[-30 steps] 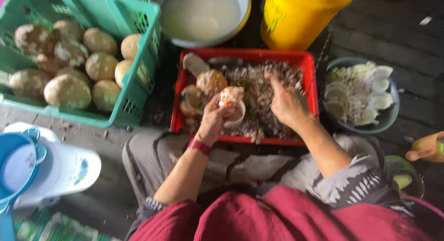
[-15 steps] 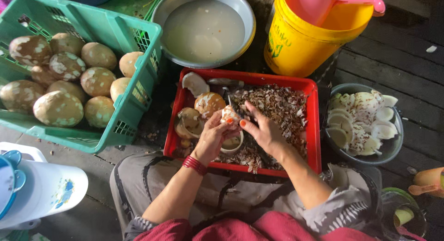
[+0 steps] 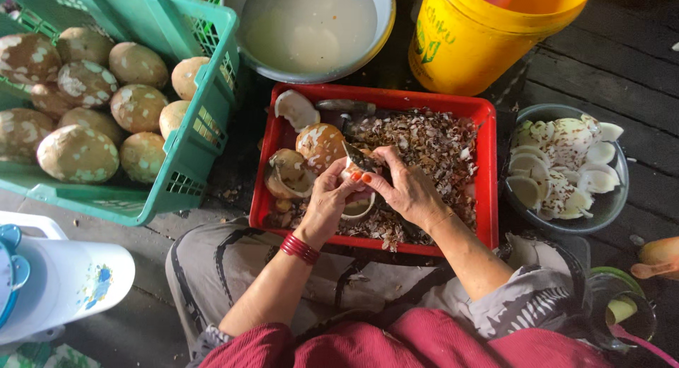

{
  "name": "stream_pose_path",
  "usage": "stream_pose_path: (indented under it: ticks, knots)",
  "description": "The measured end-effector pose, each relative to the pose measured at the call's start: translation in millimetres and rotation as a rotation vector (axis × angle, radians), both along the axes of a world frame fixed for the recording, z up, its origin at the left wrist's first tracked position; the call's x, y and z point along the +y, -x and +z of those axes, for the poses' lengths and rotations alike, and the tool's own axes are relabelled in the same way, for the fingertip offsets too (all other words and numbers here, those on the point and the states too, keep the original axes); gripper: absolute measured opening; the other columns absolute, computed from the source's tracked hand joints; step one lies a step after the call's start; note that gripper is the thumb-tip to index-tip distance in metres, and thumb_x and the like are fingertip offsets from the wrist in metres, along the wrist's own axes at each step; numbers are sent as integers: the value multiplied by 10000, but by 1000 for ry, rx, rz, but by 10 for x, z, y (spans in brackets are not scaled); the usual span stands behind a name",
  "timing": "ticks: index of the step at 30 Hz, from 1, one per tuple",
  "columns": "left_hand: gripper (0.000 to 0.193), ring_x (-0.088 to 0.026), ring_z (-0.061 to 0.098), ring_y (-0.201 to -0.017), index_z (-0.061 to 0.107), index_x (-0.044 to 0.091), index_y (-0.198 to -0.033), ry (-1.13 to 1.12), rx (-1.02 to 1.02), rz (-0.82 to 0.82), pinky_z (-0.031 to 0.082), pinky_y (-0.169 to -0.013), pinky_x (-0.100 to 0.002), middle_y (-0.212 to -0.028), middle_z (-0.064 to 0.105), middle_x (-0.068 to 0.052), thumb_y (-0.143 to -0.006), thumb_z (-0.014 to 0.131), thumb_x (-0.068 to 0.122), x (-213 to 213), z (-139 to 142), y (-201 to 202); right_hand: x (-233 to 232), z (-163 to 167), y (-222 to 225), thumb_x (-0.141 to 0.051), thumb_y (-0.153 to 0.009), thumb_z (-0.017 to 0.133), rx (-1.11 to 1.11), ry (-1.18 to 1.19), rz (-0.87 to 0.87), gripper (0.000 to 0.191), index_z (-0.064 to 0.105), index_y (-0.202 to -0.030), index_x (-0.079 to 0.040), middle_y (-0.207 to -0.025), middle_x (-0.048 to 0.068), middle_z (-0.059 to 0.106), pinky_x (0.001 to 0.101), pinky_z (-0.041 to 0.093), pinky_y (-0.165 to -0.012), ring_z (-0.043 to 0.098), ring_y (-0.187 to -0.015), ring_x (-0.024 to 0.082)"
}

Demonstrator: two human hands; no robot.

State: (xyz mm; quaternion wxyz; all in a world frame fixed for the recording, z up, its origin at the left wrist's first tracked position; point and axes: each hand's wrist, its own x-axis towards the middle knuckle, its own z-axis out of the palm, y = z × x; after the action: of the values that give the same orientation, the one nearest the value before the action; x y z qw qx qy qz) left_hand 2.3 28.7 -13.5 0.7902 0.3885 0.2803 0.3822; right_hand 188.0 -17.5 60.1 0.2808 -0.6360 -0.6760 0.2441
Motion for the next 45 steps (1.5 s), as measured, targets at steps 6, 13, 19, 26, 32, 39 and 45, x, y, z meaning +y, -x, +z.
stream_pose_path:
  ticks: [6, 13, 19, 26, 32, 39, 45]
  knots:
    - [364, -111, 692, -1022, 552, 34, -1362, -13, -32, 26, 602, -911, -312, -1141, 691, -37, -1019, 599, 148, -33, 70, -21, -46, 80, 23, -589, -949, 544, -44, 145, -54, 646, 427, -1410, -152, -955, 190, 763, 499, 591, -638, 754, -748, 378]
    - [322, -114, 675, -999, 567, -13, -1336, -43, -30, 53, 591, -904, -302, -1118, 680, -34, -1073, 613, 168, -67, 124, -23, -79, 77, 41, -547, -998, 558, 108, 15, 67, 696, 361, -1486, -92, -1255, 251, 684, 502, 558, -873, 702, -1069, 419]
    - [282, -91, 673, -987, 580, 46, -1312, 3, -8, 59, 587, -878, -282, -1109, 687, 2, -1042, 555, 125, -70, 72, -17, -103, 32, 49, -578, -975, 513, 128, 143, 49, 732, 308, -1516, -129, -1258, 227, 696, 465, 588, -911, 731, -1059, 395]
    - [286, -118, 664, -1041, 564, 13, -1347, -64, -2, 86, 577, -921, -302, -1202, 676, -39, -1079, 503, 95, -60, 71, -37, -73, 44, 137, -585, -969, 509, -122, 125, -13, 810, 247, -1560, -97, -911, 257, 734, 502, 607, -648, 742, -729, 425]
    - [301, -115, 665, -1046, 552, 21, -1355, -58, -6, 95, 577, -922, -296, -1205, 679, -51, -1093, 471, 145, -103, 162, -28, -34, -16, 149, -597, -940, 549, -183, 140, -34, 806, 305, -1536, -112, -766, 228, 726, 519, 585, -614, 728, -700, 417]
    - [246, -146, 685, -1011, 563, -7, -1283, 33, -39, 52, 592, -914, -327, -1137, 681, -66, -1085, 488, 119, -143, 204, -33, 22, -262, 56, -589, -999, 580, -58, -60, 10, 593, 480, -1340, -114, -885, 199, 760, 481, 575, -598, 739, -769, 391]
    - [284, -143, 690, -918, 556, 44, -1310, 153, 36, 30, 590, -859, -325, -1070, 681, -54, -1051, 514, 151, -93, 199, -47, 16, -195, -4, -621, -1015, 441, 176, 227, -21, 557, 512, -1243, -117, -831, 144, 753, 416, 608, -556, 749, -649, 282]
